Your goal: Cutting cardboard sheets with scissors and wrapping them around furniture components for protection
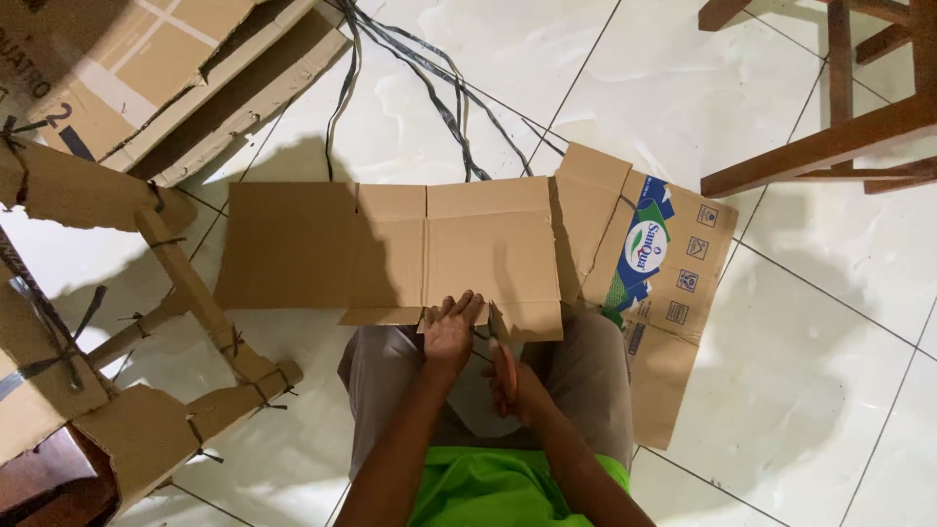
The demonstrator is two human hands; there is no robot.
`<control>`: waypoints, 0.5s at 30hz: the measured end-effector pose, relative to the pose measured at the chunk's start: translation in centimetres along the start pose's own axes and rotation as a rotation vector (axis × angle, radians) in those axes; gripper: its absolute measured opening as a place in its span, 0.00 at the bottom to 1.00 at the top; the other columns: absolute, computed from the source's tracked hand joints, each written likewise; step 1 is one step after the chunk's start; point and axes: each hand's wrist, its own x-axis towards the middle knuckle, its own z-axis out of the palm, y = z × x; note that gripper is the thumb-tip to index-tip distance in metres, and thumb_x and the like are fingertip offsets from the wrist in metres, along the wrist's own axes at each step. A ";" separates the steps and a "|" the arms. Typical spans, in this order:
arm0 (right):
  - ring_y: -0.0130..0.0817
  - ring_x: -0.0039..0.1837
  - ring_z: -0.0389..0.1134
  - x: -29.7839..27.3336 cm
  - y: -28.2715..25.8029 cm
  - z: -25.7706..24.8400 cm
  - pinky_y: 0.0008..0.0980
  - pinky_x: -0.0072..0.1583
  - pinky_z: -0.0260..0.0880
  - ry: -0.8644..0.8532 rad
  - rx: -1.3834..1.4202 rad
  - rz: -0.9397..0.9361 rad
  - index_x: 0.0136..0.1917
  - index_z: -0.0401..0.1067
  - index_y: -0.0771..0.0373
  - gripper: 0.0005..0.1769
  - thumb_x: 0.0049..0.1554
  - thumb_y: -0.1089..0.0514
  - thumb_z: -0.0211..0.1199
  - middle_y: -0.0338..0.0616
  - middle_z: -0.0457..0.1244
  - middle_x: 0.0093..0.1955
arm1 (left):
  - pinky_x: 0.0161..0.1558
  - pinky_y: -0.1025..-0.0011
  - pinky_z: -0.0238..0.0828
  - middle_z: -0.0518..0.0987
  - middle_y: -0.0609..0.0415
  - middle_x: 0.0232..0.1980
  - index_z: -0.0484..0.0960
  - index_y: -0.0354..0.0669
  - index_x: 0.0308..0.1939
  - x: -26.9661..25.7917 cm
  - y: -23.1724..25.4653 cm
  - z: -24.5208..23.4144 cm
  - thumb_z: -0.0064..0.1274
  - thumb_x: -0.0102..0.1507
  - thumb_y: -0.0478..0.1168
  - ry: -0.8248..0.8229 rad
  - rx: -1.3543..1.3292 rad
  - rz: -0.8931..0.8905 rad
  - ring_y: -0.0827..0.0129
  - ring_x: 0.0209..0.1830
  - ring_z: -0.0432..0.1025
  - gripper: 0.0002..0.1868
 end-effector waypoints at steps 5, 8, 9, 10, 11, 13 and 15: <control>0.38 0.21 0.55 3.0 0.0 -0.4 0.36 0.24 0.56 -0.022 0.069 -0.019 0.45 0.73 0.75 0.34 0.57 0.36 0.70 0.46 0.55 0.24 | 0.67 0.49 0.49 0.61 0.80 0.79 0.61 0.81 0.76 -3.9 4.1 -10.3 0.36 0.68 0.42 -0.034 0.016 0.006 0.69 0.74 0.55 0.32; 0.37 0.23 0.57 4.4 0.1 -0.1 0.34 0.26 0.57 0.012 0.047 -0.061 0.46 0.72 0.72 0.32 0.56 0.37 0.73 0.47 0.58 0.26 | 0.67 0.50 0.49 0.60 0.80 0.79 0.61 0.80 0.76 -0.7 1.4 -1.4 0.37 0.68 0.43 0.059 0.104 0.023 0.69 0.74 0.55 0.32; 0.37 0.26 0.60 4.9 0.1 0.0 0.34 0.28 0.59 0.058 0.001 -0.094 0.48 0.72 0.69 0.31 0.54 0.37 0.74 0.48 0.61 0.28 | 0.65 0.53 0.50 0.60 0.82 0.79 0.61 0.81 0.76 2.1 -0.4 3.8 0.38 0.68 0.43 0.165 0.212 0.048 0.69 0.71 0.56 0.32; 0.37 0.26 0.60 4.4 -0.5 0.1 0.34 0.28 0.59 0.061 0.001 -0.095 0.48 0.72 0.69 0.31 0.54 0.37 0.74 0.48 0.61 0.28 | 0.65 0.53 0.50 0.60 0.82 0.79 0.61 0.81 0.76 2.2 -0.2 3.8 0.38 0.68 0.43 0.165 0.210 0.050 0.69 0.71 0.56 0.32; 0.38 0.29 0.62 4.0 -1.0 0.1 0.34 0.31 0.61 0.094 -0.010 -0.124 0.51 0.72 0.69 0.33 0.53 0.36 0.75 0.50 0.63 0.32 | 0.63 0.54 0.51 0.62 0.83 0.77 0.62 0.82 0.75 2.3 0.1 3.8 0.39 0.68 0.44 0.167 0.193 0.048 0.70 0.68 0.58 0.31; 0.39 0.33 0.64 3.6 -0.5 0.0 0.35 0.34 0.63 0.126 -0.023 -0.146 0.55 0.73 0.69 0.36 0.52 0.35 0.75 0.52 0.66 0.36 | 0.61 0.56 0.52 0.63 0.84 0.76 0.63 0.83 0.74 1.3 0.5 3.5 0.40 0.68 0.45 0.162 0.175 0.042 0.71 0.65 0.59 0.31; 0.41 0.41 0.66 4.1 0.7 0.3 0.38 0.43 0.69 0.092 -0.075 -0.172 0.56 0.76 0.68 0.35 0.56 0.34 0.71 0.52 0.67 0.43 | 0.55 0.61 0.56 0.68 0.86 0.71 0.66 0.87 0.71 0.7 0.7 2.1 0.42 0.68 0.48 0.164 0.133 0.029 0.73 0.56 0.64 0.28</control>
